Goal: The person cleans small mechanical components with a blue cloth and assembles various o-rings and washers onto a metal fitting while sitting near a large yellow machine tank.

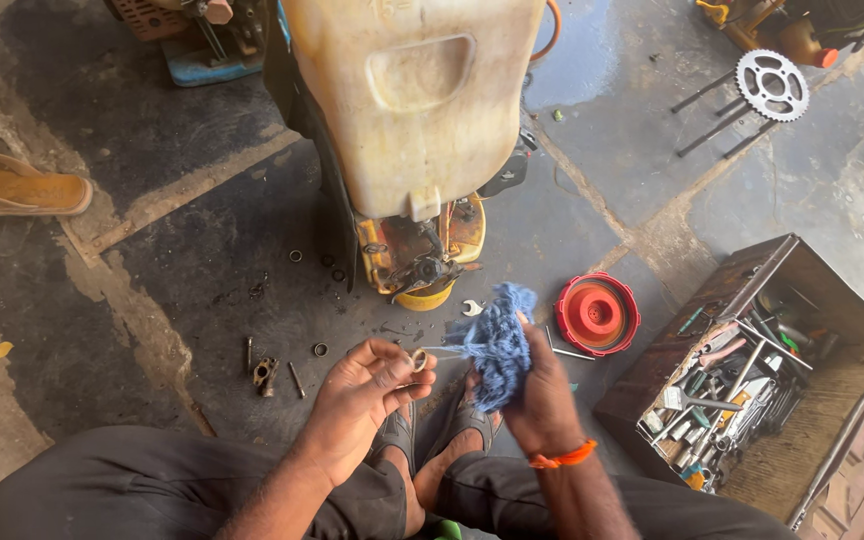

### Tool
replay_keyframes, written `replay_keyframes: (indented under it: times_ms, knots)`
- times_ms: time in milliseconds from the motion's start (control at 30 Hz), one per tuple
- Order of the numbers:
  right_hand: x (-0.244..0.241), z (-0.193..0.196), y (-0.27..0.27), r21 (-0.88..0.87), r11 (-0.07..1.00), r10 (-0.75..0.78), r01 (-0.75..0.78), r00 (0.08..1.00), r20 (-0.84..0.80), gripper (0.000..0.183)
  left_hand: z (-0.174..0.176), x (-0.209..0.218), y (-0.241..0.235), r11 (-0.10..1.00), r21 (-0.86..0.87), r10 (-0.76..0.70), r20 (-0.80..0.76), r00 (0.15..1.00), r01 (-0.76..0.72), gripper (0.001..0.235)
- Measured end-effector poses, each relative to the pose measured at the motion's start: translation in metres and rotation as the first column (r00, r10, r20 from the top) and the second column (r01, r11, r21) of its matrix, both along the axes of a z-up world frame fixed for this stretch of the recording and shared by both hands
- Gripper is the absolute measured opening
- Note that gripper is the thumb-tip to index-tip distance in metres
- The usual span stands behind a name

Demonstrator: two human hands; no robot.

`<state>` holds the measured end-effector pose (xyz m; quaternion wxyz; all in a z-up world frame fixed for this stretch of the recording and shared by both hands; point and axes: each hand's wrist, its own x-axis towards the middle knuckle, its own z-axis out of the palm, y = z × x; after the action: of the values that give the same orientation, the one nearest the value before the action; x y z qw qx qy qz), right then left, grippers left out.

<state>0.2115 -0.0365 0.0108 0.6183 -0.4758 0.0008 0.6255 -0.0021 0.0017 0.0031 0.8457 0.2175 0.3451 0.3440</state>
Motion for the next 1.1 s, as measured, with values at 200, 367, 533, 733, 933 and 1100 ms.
replay_keyframes:
  times_ms: [200, 367, 533, 733, 933, 1100]
  knots:
    - [-0.007, 0.024, -0.014, 0.214, 0.968, -0.122, -0.128, 0.508, 0.853, 0.028, 0.008, -0.005, 0.004, 1.000, -0.009, 0.000, -0.121, 0.993, -0.001, 0.033]
    - [-0.022, 0.023, -0.030, 0.326, 0.879, -0.337, -0.347, 0.030, 0.941, 0.038, -0.005, -0.008, 0.001, 0.999, 0.043, -0.008, -0.149, 0.989, 0.015, 0.031]
    - [-0.045, 0.022, -0.027, 0.019, 0.816, -0.303, -0.577, -0.400, 0.865, 0.058, -0.008, -0.006, -0.001, 0.995, 0.093, -0.023, -0.200, 0.980, 0.043, 0.022]
    - [-0.032, 0.021, -0.039, -0.041, 0.666, 0.114, -0.745, 0.047, 0.992, 0.051, 0.024, -0.013, -0.005, 0.908, 0.329, -0.062, -0.503, 0.862, 0.257, 0.021]
    - [-0.008, 0.004, -0.040, 0.210, 0.791, 0.609, -0.575, 0.776, -0.167, 0.043, 0.047, -0.014, -0.009, 0.498, 0.747, 0.178, -0.585, 0.791, 0.440, 0.029]
    - [-0.009, 0.038, -0.034, 0.224, 0.632, 0.569, -0.742, 0.641, 0.515, 0.040, 0.051, -0.014, 0.004, 0.718, 0.525, -0.112, -0.562, 0.820, 0.457, 0.033]
